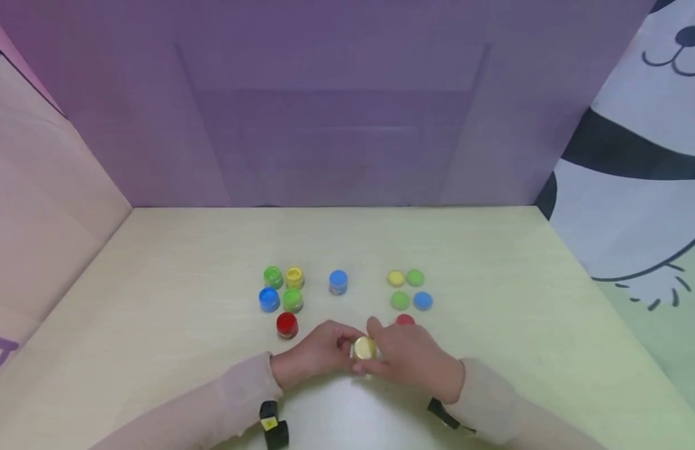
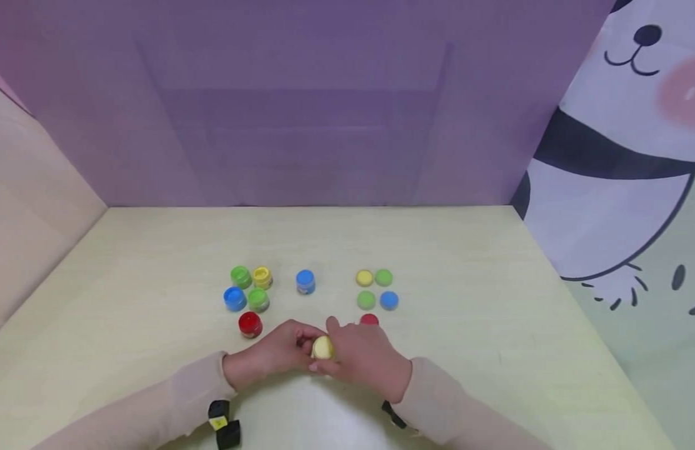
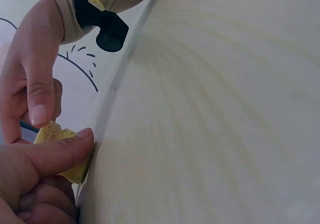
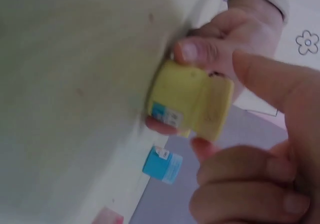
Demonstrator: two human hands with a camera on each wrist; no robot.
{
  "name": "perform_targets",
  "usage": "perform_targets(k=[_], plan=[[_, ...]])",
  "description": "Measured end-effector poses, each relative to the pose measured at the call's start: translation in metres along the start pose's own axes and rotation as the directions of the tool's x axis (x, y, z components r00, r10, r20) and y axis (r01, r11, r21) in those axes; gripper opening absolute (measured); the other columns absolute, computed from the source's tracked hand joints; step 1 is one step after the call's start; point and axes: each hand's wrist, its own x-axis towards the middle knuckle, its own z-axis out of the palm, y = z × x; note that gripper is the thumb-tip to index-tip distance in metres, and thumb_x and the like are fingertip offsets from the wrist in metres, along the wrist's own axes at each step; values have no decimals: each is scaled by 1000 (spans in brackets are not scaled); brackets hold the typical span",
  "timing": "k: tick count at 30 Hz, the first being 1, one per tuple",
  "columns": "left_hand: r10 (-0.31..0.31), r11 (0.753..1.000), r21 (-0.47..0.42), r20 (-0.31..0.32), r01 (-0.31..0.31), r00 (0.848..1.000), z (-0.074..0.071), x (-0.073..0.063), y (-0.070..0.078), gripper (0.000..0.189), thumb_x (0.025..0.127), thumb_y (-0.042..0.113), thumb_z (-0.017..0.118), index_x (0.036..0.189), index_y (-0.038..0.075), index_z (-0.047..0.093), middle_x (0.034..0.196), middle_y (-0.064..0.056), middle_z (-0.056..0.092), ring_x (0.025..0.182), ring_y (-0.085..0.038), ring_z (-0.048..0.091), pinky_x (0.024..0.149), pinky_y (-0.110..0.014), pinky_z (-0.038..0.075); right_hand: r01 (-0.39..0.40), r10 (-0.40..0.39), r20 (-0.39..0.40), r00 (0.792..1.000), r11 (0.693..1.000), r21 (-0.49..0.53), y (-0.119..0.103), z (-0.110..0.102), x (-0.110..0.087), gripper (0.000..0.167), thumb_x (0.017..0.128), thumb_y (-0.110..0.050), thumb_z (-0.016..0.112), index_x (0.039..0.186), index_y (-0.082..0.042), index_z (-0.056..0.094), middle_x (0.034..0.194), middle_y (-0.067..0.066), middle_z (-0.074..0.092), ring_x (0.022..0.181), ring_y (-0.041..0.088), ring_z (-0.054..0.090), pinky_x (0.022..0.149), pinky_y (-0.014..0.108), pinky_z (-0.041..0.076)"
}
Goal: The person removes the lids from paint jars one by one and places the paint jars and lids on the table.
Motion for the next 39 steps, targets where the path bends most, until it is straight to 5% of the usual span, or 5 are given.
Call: perform_targets(k=[10, 22, 32, 39], plan=[[-9, 999, 44, -6, 10, 1000, -1, 0, 1, 28, 80, 15, 74, 107, 20, 71, 59, 0, 46, 60, -13, 44, 59, -23, 34, -26, 22, -70, 997, 998, -63, -5, 5, 2, 45, 82, -48, 66, 92, -8, 48, 54, -6, 40, 46, 7, 37, 40, 21, 32], [6, 999, 36, 6, -6, 1000, -1, 1, 0, 28, 77, 16, 78, 103, 22, 72, 58, 2, 46, 57, -12, 43, 57, -23, 33, 3, -3, 10, 1000, 1000, -5, -3, 0, 3, 33, 85, -35, 67, 94, -11, 46, 60, -7, 44, 49, 7, 40, 45, 20, 34], [2, 999, 33, -2, -2, 1000, 0, 2, -2, 31, 73, 14, 79, 102, 21, 71, 59, 2, 46, 58, -12, 42, 57, -23, 33, 46, -59, 106, 993, 991, 123, 5, -5, 7, 27, 84, -23, 68, 98, -14, 47, 57, -8, 40, 47, 4, 37, 45, 18, 31], [26, 999, 24, 4, -26, 1000, 1, 1, -2, 31, 72, 15, 80, 102, 19, 71, 60, 3, 45, 57, -11, 41, 55, -21, 32, 161, -171, 74, 983, 980, 116, 12, -9, 7, 30, 80, -16, 70, 103, -16, 52, 55, -11, 40, 47, 2, 35, 45, 17, 32]])
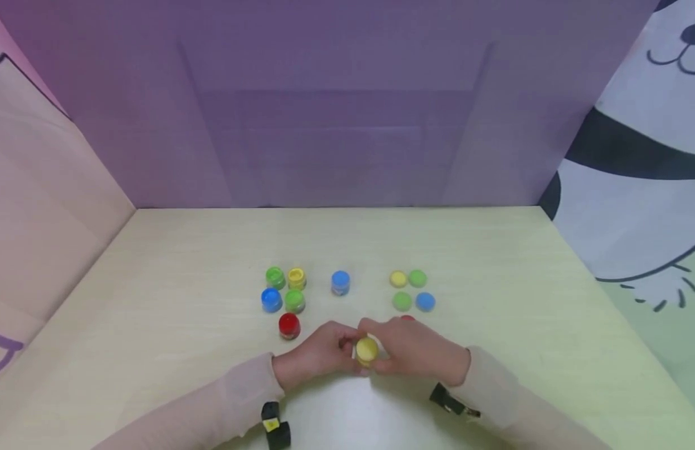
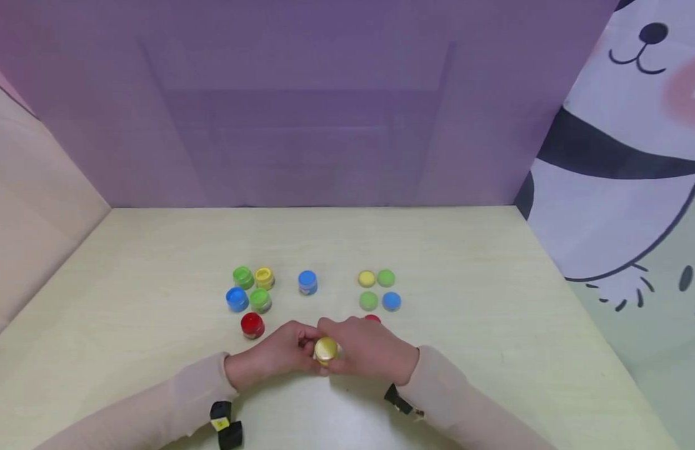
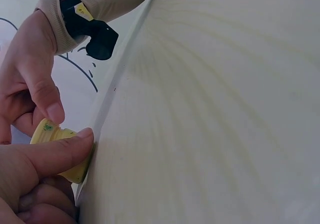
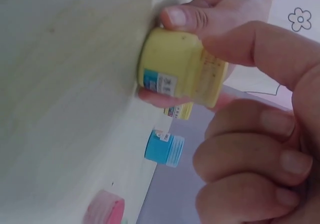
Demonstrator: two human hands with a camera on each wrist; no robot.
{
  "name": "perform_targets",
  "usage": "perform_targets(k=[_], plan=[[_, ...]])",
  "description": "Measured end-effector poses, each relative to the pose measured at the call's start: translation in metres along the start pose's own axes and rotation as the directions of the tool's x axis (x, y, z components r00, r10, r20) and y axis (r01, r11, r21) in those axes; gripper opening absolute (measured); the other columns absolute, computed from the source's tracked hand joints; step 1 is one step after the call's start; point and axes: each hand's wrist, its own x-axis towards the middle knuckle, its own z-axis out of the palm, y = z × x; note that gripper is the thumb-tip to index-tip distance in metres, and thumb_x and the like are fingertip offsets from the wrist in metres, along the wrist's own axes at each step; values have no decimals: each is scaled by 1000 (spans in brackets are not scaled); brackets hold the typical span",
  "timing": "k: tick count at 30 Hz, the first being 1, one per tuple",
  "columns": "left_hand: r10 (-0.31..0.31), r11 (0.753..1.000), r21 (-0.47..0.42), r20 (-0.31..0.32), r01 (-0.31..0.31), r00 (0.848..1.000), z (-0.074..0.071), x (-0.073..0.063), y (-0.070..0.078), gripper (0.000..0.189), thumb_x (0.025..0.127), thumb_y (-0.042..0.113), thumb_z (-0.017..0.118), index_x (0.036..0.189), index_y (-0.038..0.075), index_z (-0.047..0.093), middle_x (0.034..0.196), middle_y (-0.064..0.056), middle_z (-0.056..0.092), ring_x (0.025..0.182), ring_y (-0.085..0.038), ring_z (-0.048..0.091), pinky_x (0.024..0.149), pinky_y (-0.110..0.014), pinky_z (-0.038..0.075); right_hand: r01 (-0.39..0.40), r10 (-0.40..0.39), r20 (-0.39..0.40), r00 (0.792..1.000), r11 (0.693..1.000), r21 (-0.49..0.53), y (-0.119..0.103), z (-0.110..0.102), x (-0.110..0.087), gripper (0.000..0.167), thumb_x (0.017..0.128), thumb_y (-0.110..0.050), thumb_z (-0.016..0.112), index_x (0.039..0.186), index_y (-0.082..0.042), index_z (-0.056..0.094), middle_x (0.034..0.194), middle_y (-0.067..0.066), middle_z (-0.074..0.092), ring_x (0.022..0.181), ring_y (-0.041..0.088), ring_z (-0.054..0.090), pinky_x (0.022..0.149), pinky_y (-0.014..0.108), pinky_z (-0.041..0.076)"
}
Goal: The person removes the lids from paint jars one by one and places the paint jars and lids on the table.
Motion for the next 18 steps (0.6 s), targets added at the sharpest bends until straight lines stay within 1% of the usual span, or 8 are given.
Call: perform_targets(k=[3, 6, 10, 12, 14, 16, 18], plan=[[5, 1000, -6, -1, -5, 1000, 1, 0, 0, 24, 72, 15, 81, 94, 17, 70, 60, 2, 45, 57, -11, 41, 55, -21, 32, 36, -36, 12, 999, 999, 4, 2, -3, 0, 33, 79, -14, 70, 108, -16, 55, 57, -13, 44, 47, 0, 36, 45, 16, 34], [3, 1000, -5, -8, -3, 1000, 1, 1, 0, 21, 71, 16, 81, 88, 16, 68, 60, 2, 45, 57, -11, 41, 56, -21, 33, 48, -49, 33, 998, 999, 14, 4, -5, 1, 35, 80, -12, 69, 112, -16, 56, 58, -13, 46, 47, 0, 35, 45, 16, 34], [-2, 1000, -9, -8, 2, 1000, 0, 1, 0, 22, 72, 16, 81, 89, 15, 69, 60, 2, 44, 57, -12, 41, 57, -22, 33, 37, -37, 48, 998, 999, 17, 5, -7, -1, 41, 80, -12, 68, 118, -18, 54, 56, -12, 45, 47, 0, 35, 45, 17, 34], [1, 1000, -10, -5, -1, 1000, 0, 1, -1, 25, 72, 16, 81, 94, 16, 70, 60, 2, 44, 57, -12, 41, 57, -22, 33, 29, -29, 38, 999, 1000, 9, 4, -7, -3, 43, 81, -15, 69, 121, -17, 52, 56, -13, 43, 47, 0, 35, 45, 17, 34], [9, 1000, -7, -2, -9, 1000, 0, 1, -1, 27, 72, 15, 81, 97, 16, 71, 60, 2, 45, 57, -12, 41, 56, -21, 33, 12, -12, 16, 1000, 1000, -8, 1, -6, -5, 46, 82, -23, 71, 122, -14, 50, 54, -12, 40, 47, 1, 34, 44, 17, 32], [10, 1000, -12, 1, -10, 1000, 0, 1, -2, 29, 72, 15, 81, 100, 17, 71, 60, 2, 45, 57, -12, 41, 55, -21, 32, -14, 13, -18, 1000, 999, -32, -2, -5, -6, 47, 82, -33, 71, 117, -11, 48, 53, -12, 36, 46, 1, 32, 43, 17, 29], [12, 1000, -12, 2, -12, 1000, 0, 1, -2, 29, 74, 14, 79, 101, 18, 72, 59, 2, 46, 57, -12, 41, 55, -21, 32, -60, 58, -40, 998, 996, -62, -7, -3, -6, 49, 81, -41, 70, 111, -9, 48, 52, -11, 33, 46, 2, 30, 42, 18, 26]])
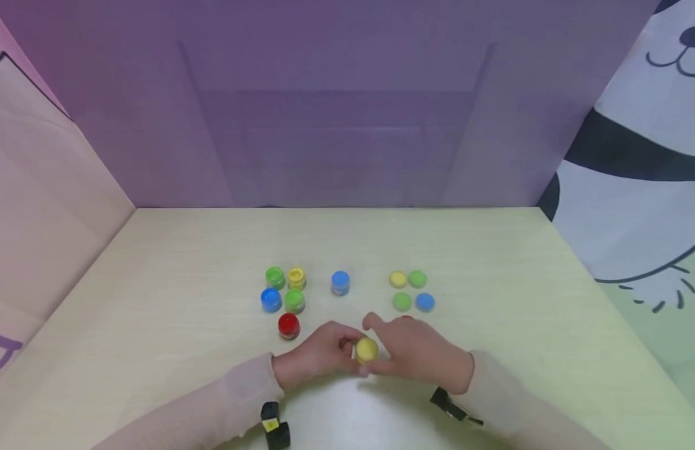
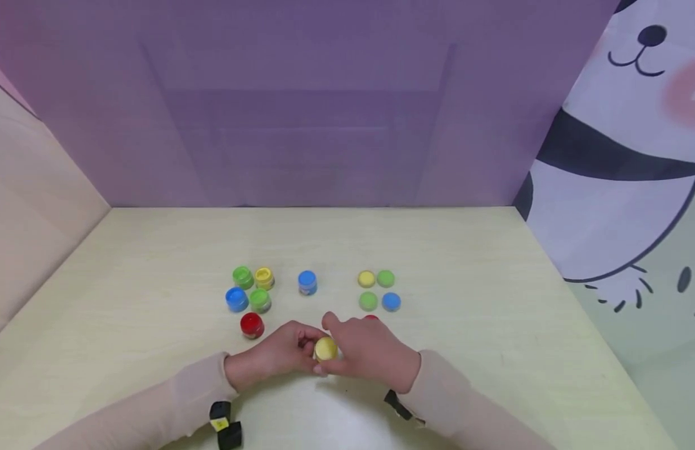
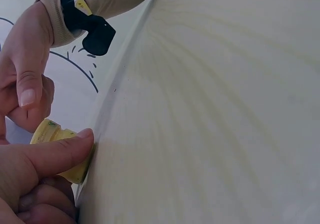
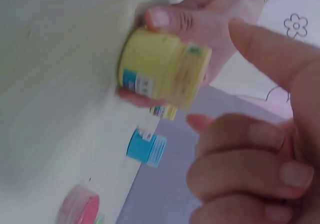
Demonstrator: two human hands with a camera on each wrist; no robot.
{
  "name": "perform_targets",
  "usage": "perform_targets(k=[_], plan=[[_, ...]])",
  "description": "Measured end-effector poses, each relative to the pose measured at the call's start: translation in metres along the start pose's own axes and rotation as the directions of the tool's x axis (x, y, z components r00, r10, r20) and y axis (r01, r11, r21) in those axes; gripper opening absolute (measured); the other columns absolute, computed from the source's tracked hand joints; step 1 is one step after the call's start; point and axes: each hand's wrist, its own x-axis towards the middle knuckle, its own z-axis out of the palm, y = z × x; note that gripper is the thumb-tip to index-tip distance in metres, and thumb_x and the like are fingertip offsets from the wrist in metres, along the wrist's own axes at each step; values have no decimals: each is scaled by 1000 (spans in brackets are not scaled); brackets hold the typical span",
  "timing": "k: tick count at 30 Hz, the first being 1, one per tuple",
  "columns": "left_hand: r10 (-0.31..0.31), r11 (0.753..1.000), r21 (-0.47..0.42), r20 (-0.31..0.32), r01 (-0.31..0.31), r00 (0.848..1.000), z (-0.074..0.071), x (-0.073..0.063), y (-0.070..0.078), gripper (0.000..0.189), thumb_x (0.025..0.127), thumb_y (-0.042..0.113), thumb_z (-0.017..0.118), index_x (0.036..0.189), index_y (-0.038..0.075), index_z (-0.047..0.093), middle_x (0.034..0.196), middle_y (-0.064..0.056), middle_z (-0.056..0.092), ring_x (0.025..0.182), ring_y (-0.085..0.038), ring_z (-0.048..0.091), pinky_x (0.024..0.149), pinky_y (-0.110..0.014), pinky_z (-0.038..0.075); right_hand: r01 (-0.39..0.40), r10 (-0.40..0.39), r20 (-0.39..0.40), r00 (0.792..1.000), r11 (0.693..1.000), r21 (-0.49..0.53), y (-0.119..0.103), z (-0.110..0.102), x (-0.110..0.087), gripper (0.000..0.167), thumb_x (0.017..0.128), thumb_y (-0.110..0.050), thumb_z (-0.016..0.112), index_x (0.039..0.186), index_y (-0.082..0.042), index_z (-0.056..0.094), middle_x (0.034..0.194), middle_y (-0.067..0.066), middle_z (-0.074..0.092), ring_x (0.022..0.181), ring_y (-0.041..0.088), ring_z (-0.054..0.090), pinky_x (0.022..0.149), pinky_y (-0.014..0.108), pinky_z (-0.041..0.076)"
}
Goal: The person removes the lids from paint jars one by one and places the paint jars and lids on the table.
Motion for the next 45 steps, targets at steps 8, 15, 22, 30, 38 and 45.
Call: perform_targets(k=[8, 15, 22, 30, 38, 45], plan=[[-10, 999, 33, -15, 11, 1000, 0, 0, 1, 29, 79, 4, 70, 106, 15, 71, 59, 3, 46, 57, -11, 42, 55, -20, 33, -148, 145, -48, 988, 987, -69, -12, 7, 1, 51, 80, -58, 63, 92, -11, 49, 54, -6, 40, 45, 6, 36, 41, 22, 31], [-38, 999, 33, -17, 38, 999, 0, -2, 4, 29, 77, 8, 74, 105, 16, 72, 59, 1, 48, 58, -12, 43, 57, -22, 34, -196, 194, -35, 980, 977, -85, -17, 6, 5, 48, 82, -51, 65, 96, -7, 53, 54, -4, 42, 46, 9, 38, 43, 23, 32], [-38, 999, 18, -7, 38, 999, -1, -2, 5, 29, 78, 9, 75, 106, 17, 72, 58, 1, 46, 56, -13, 43, 55, -21, 34, -203, 199, -53, 979, 973, -108, -19, 7, 5, 48, 83, -47, 66, 101, -4, 54, 55, -4, 42, 47, 9, 38, 43, 23, 32], [-43, 999, 10, -12, 43, 999, -1, -1, 5, 28, 78, 7, 75, 105, 16, 72, 56, 2, 45, 54, -12, 42, 53, -21, 33, -191, 184, -62, 981, 974, -119, -19, 6, 4, 44, 83, -45, 66, 97, -5, 54, 55, -4, 41, 47, 8, 36, 42, 22, 30], [-19, 1000, 16, -1, 19, 1000, -1, -2, 4, 28, 76, 13, 78, 103, 20, 72, 56, 2, 45, 55, -11, 41, 55, -21, 32, -101, 92, -77, 993, 986, -134, -15, 7, 4, 33, 84, -37, 67, 91, -10, 49, 57, -6, 41, 48, 7, 36, 43, 21, 32], [-15, 999, 29, -8, 15, 1000, 0, -2, 4, 34, 74, 13, 79, 107, 20, 71, 57, 2, 45, 57, -11, 41, 56, -22, 32, -44, 43, -28, 999, 997, -59, -11, 4, 4, 26, 84, -27, 69, 94, -14, 48, 56, -9, 40, 47, 6, 35, 44, 19, 30]])
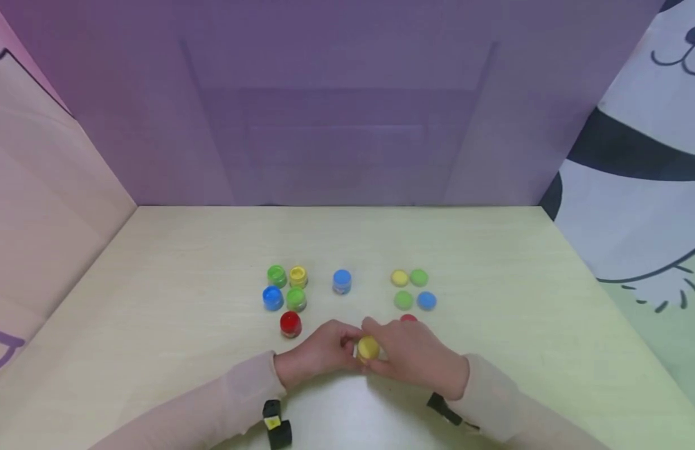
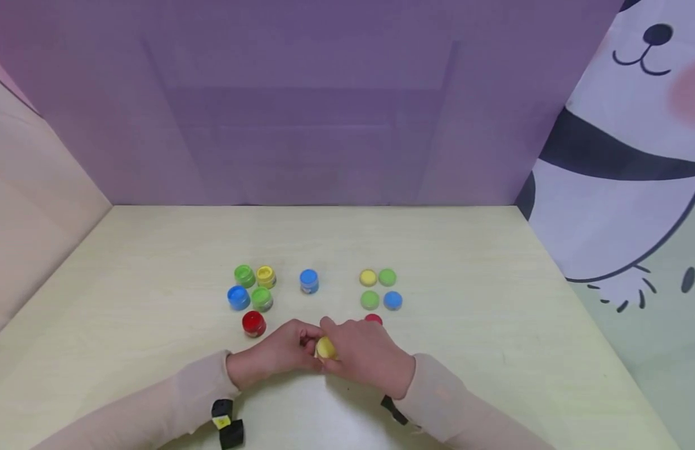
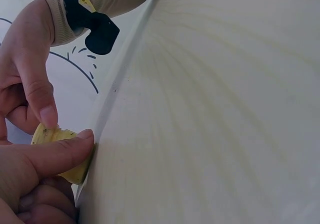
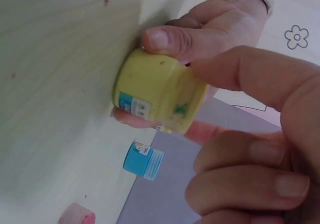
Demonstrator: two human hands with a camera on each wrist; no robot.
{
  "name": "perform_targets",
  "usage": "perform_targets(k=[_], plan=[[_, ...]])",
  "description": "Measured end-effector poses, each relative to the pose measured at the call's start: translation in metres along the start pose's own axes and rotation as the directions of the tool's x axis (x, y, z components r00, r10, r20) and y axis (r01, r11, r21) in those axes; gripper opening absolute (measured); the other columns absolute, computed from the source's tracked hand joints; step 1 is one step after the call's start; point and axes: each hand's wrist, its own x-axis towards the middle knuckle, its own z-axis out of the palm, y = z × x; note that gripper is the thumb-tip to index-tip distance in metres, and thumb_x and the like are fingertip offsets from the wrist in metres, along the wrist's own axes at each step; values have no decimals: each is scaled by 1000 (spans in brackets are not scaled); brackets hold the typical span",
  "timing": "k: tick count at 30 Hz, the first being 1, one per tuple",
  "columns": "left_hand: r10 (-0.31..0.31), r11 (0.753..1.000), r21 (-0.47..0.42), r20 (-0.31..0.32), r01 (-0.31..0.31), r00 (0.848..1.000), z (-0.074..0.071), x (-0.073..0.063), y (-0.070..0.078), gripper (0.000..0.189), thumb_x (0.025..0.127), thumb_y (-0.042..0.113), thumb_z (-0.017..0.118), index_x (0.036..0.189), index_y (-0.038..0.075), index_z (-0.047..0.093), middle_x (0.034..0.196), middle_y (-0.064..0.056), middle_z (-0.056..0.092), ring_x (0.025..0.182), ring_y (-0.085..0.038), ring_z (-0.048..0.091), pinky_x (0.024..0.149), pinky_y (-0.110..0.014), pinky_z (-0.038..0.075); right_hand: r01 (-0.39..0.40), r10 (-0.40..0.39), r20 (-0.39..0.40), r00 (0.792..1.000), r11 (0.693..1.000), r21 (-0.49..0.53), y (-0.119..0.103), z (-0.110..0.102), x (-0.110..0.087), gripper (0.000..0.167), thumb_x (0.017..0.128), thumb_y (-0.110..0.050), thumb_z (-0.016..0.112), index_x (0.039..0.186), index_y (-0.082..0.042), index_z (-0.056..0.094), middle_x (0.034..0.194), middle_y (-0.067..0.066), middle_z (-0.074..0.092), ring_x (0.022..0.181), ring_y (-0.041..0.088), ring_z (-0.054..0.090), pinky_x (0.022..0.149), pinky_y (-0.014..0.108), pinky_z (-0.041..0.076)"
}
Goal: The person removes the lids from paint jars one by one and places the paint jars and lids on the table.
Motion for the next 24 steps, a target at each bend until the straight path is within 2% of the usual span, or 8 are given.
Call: perform_targets(k=[7, 12, 16, 20, 24], plan=[[-9, 1000, -27, 5, 9, 1000, 0, 0, 0, 34, 73, 11, 80, 104, 17, 71, 59, 2, 46, 57, -12, 41, 56, -22, 33, 44, -45, 36, 998, 999, 28, 4, -4, -1, 28, 83, -20, 71, 105, -17, 54, 56, -10, 41, 47, 5, 35, 44, 19, 31], [-18, 999, -37, 11, 19, 1000, 1, -1, 0, 32, 73, 12, 80, 103, 17, 71, 60, 1, 46, 58, -13, 41, 57, -23, 33, 37, -39, 40, 998, 999, 34, 5, -3, -2, 31, 83, -21, 70, 109, -16, 54, 56, -11, 42, 47, 4, 36, 44, 19, 32], [-17, 1000, -24, 6, 17, 1000, 0, 0, -1, 30, 74, 13, 79, 103, 17, 71, 60, 1, 45, 58, -13, 41, 56, -23, 32, -6, 6, 18, 1000, 1000, 29, 3, 1, -2, 35, 84, -33, 69, 106, -13, 50, 53, -9, 39, 46, 4, 35, 42, 19, 31], [-24, 1000, -16, 0, 24, 1000, 0, 2, -3, 27, 79, 12, 75, 105, 17, 72, 59, 1, 44, 58, -12, 42, 56, -22, 33, -88, 88, -7, 996, 996, 0, -2, 6, 0, 45, 83, -48, 65, 102, -10, 50, 54, -8, 41, 46, 5, 38, 42, 20, 32], [-40, 999, -17, -9, 40, 999, 1, 3, -3, 28, 79, 8, 72, 107, 16, 71, 59, 2, 45, 58, -12, 42, 56, -22, 34, -172, 171, -18, 985, 984, -47, -6, 9, 1, 50, 83, -53, 63, 101, -7, 54, 55, -5, 42, 47, 8, 39, 43, 23, 34]])
